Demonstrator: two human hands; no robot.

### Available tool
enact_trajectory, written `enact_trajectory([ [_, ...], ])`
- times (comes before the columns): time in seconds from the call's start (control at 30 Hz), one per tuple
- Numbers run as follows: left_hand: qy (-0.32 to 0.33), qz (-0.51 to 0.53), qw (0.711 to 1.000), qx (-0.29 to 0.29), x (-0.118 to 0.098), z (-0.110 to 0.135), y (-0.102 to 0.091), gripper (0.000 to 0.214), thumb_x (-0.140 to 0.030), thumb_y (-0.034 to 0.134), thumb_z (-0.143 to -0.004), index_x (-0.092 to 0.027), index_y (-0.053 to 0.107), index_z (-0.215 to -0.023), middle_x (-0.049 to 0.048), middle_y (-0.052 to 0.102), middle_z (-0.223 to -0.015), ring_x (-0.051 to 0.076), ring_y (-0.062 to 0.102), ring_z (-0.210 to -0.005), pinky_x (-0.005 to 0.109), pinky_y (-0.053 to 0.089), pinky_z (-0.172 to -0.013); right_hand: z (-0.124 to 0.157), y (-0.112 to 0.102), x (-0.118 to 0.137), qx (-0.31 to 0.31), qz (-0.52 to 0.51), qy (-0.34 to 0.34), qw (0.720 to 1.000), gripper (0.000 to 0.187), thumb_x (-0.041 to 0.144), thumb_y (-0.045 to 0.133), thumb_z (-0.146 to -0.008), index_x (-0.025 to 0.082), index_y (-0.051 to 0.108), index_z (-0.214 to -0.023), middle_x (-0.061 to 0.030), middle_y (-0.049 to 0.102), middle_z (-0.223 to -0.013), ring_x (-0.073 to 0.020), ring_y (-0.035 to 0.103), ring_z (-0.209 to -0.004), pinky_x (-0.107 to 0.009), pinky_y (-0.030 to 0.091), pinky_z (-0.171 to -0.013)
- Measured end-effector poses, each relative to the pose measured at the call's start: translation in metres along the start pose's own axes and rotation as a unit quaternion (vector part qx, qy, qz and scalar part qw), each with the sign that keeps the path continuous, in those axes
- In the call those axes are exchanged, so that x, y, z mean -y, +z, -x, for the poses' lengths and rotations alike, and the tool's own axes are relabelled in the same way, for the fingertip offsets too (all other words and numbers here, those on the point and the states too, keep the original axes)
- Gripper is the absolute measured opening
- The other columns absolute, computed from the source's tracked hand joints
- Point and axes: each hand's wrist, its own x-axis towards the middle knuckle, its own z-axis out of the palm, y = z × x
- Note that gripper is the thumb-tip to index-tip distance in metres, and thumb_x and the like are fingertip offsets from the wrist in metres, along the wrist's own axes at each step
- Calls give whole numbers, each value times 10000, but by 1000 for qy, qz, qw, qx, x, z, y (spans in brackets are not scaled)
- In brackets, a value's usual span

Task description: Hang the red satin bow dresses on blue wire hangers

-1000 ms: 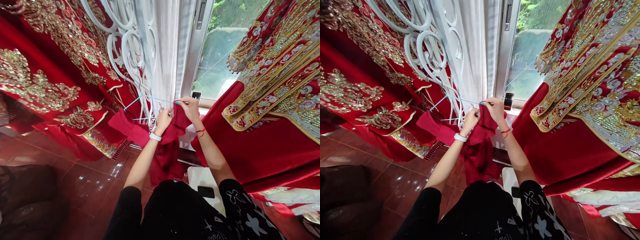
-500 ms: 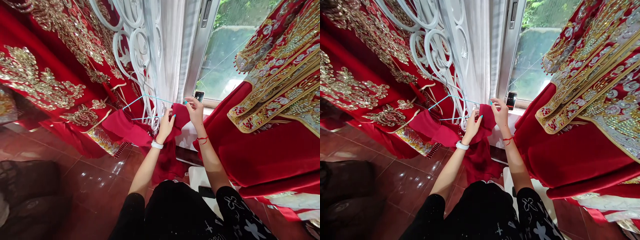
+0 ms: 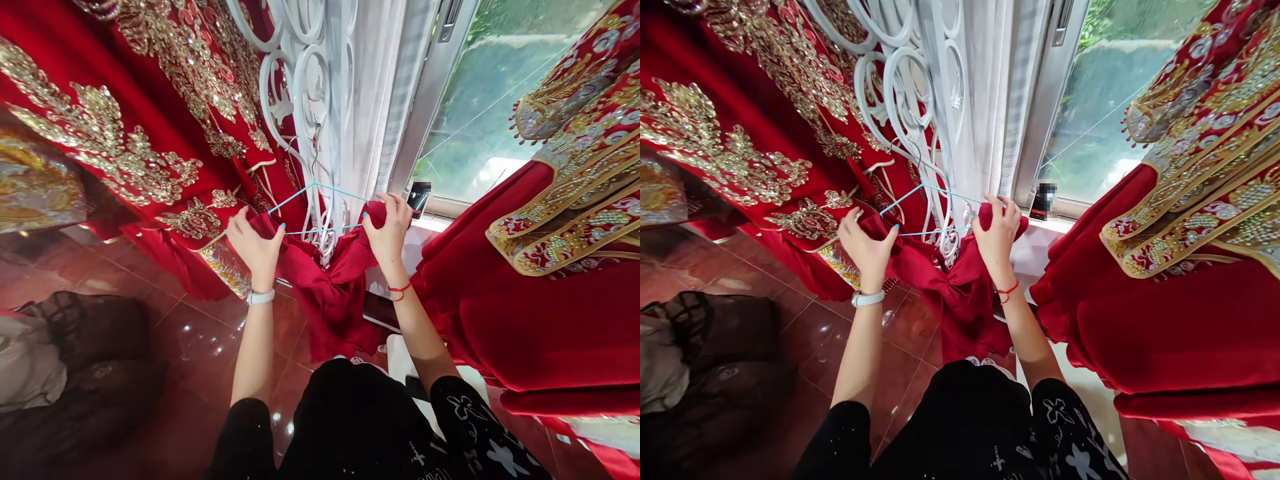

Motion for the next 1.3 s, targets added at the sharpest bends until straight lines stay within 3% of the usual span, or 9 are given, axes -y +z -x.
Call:
enact_trajectory([
  [0.13, 0, -42, 997, 60, 6, -11, 8, 403, -266, 627, -856, -178, 617, -1249, 183, 638, -1323, 372, 544, -1325, 556, 365, -1186, -6, 29, 1, 31, 62, 47, 997, 405, 221, 572, -910, 236, 609, -1313, -206, 468, -1457, -402, 370, -1395, -691, 357, -1100],
  [0.23, 11, -86, 992, 93, 6, -13, 1, 381, -229, 528, -905, -146, 628, -1262, 208, 657, -1307, 373, 596, -1270, 516, 458, -1098, -13, 43, -7, 27, 93, 43, 994, 404, 119, 437, -937, 231, 667, -1250, -204, 544, -1354, -370, 408, -1339, -643, 368, -1103],
  [0.4, 39, -182, 969, 160, -1, -13, -17, 400, -205, 417, -950, -105, 618, -1282, 230, 699, -1206, 367, 680, -1123, 459, 534, -950, -22, 39, -18, 37, 99, 32, 994, 503, 73, 324, -940, 254, 713, -1202, -187, 618, -1209, -348, 465, -1219, -545, 464, -1000],
  [0.6, 39, -235, 954, 182, -6, -19, -21, 397, -229, 344, -976, -76, 621, -1214, 238, 722, -1038, 369, 718, -1018, 471, 544, -909, -41, 40, -26, 44, 70, 54, 995, 334, 88, 437, -932, 216, 733, -1020, -165, 657, -916, -318, 533, -1068, -491, 481, -953],
  [0.73, -39, -148, 979, 133, 14, -35, -31, 355, -199, 422, -927, -115, 633, -1201, 204, 728, -1040, 366, 707, -1072, 518, 515, -1003, -71, 29, -42, 46, 22, 65, 997, 272, 31, 523, -867, 209, 729, -873, -69, 554, -683, -261, 577, -886, -461, 461, -941],
  [0.87, -53, 42, 998, -4, 38, -32, -37, 434, -79, 414, -835, -137, 584, -1230, 166, 675, -1269, 263, 646, -1206, 409, 463, -1122, -86, 9, -64, 35, -15, 69, 997, 348, 26, 487, -821, 220, 753, -931, -25, 577, -703, -212, 578, -811, -421, 464, -948],
  [0.93, -47, 89, 993, -53, 45, -17, -35, 436, -57, 395, -801, -151, 574, -1187, 147, 663, -1272, 229, 627, -1217, 380, 453, -1132, -79, 4, -77, 23, -45, 64, 997, 335, 71, 458, -813, 218, 757, -850, -39, 649, -752, -216, 597, -838, -410, 482, -951],
  [1.07, -116, 96, 986, -78, 53, 26, -25, 235, -100, 381, -818, -190, 568, -929, 102, 684, -994, 228, 655, -1017, 411, 495, -1049, -40, 2, -104, -12, -81, 112, 990, 216, 218, 546, -775, 197, 755, -726, -85, 748, -795, -261, 658, -885, -422, 519, -917],
  [1.3, -125, 106, 986, 19, 74, 64, -18, 194, -180, 465, -856, -188, 630, -959, 121, 726, -1065, 255, 675, -1041, 420, 503, -1010, 33, 4, -129, 61, -26, 178, 982, 223, 301, 619, -770, 168, 794, -729, -163, 805, -888, -309, 709, -887, -442, 546, -874],
])
